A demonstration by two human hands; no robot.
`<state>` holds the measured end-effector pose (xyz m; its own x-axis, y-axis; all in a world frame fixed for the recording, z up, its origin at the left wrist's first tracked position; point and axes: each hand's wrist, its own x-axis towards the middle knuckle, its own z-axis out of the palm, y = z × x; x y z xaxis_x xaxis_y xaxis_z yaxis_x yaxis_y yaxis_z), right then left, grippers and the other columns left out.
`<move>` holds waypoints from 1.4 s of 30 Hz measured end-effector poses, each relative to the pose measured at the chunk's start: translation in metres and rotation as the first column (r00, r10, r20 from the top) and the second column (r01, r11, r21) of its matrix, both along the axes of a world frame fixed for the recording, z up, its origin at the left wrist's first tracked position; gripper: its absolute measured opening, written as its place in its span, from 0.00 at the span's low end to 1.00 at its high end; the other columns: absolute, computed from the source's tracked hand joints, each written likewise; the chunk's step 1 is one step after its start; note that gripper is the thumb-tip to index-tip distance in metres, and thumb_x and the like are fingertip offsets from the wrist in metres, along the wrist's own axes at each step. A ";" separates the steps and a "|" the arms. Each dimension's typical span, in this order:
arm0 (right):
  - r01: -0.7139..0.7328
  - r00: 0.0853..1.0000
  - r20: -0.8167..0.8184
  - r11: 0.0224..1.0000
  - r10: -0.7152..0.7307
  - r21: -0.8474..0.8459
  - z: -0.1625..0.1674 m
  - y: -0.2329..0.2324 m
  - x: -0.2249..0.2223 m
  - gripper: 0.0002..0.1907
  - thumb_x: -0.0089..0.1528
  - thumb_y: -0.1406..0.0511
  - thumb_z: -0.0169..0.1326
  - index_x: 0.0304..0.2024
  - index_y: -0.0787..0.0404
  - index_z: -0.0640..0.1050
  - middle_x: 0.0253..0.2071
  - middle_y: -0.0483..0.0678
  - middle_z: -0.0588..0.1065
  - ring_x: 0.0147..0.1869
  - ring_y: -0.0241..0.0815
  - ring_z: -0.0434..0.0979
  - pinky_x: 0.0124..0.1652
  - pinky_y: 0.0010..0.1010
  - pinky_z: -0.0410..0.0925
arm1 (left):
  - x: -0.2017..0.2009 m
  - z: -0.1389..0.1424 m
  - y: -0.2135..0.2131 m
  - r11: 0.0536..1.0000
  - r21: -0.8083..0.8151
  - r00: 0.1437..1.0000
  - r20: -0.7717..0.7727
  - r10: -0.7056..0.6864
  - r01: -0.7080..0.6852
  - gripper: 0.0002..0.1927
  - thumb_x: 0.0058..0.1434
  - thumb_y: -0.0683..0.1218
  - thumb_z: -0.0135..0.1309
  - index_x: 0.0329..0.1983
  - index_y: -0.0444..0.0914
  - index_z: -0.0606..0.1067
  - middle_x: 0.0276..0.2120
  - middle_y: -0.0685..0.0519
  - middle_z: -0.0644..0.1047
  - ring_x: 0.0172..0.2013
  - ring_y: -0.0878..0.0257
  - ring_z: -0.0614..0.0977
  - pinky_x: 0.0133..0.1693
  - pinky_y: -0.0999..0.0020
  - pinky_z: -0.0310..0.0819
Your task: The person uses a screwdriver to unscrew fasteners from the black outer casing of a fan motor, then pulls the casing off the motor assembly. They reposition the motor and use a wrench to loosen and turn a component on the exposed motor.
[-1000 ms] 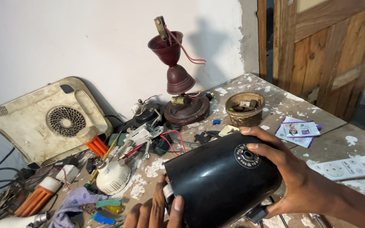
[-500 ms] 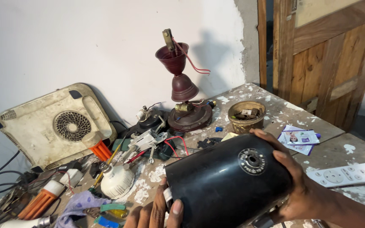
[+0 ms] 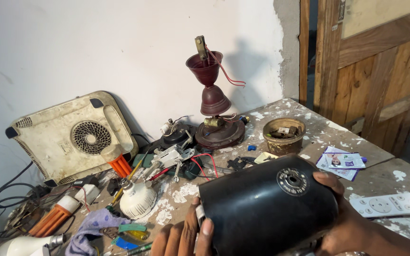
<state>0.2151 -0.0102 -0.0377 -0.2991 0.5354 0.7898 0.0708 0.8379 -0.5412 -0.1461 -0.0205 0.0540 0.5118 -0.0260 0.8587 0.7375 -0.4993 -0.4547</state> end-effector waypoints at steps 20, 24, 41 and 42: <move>-0.333 0.910 -0.382 0.836 0.163 -0.437 0.094 -0.006 -0.012 0.67 0.49 0.49 0.71 0.80 0.64 0.48 0.81 0.58 0.52 0.83 0.55 0.51 0.73 0.51 0.48 | 0.022 0.040 -0.013 0.613 -0.679 0.838 0.544 0.051 0.404 0.54 0.34 0.53 0.77 0.67 0.37 0.67 0.26 0.52 0.82 0.23 0.66 0.81 0.30 0.70 0.75; -0.199 0.969 -0.221 0.888 0.113 -0.414 0.099 -0.010 -0.026 0.66 0.48 0.58 0.69 0.80 0.61 0.45 0.79 0.57 0.54 0.82 0.52 0.53 0.75 0.44 0.48 | 0.025 0.052 -0.015 0.485 -0.716 0.770 0.625 0.126 0.502 0.48 0.37 0.50 0.74 0.65 0.40 0.70 0.27 0.55 0.85 0.23 0.71 0.80 0.28 0.74 0.75; -0.227 0.810 -0.579 0.861 -0.092 -0.455 0.105 -0.011 -0.124 0.54 0.50 0.76 0.59 0.74 0.49 0.50 0.63 0.48 0.64 0.70 0.45 0.65 0.63 0.42 0.65 | 0.044 0.053 -0.014 0.211 -0.785 0.651 0.606 0.457 0.582 0.48 0.36 0.53 0.74 0.64 0.37 0.72 0.33 0.48 0.87 0.32 0.63 0.89 0.36 0.68 0.83; -0.200 0.819 -0.562 0.858 -0.119 -0.473 0.109 -0.011 -0.126 0.53 0.50 0.76 0.59 0.74 0.49 0.51 0.64 0.48 0.65 0.71 0.45 0.65 0.63 0.41 0.64 | 0.044 0.052 -0.012 0.237 -0.775 0.649 0.624 0.435 0.586 0.47 0.36 0.53 0.73 0.62 0.36 0.74 0.34 0.48 0.87 0.32 0.63 0.90 0.36 0.68 0.83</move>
<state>0.0887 -0.0213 0.0711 0.0733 0.8896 0.4508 -0.4012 0.4402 -0.8033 -0.1025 -0.0329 0.1055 -0.0996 0.9624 0.2528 0.4067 -0.1925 0.8931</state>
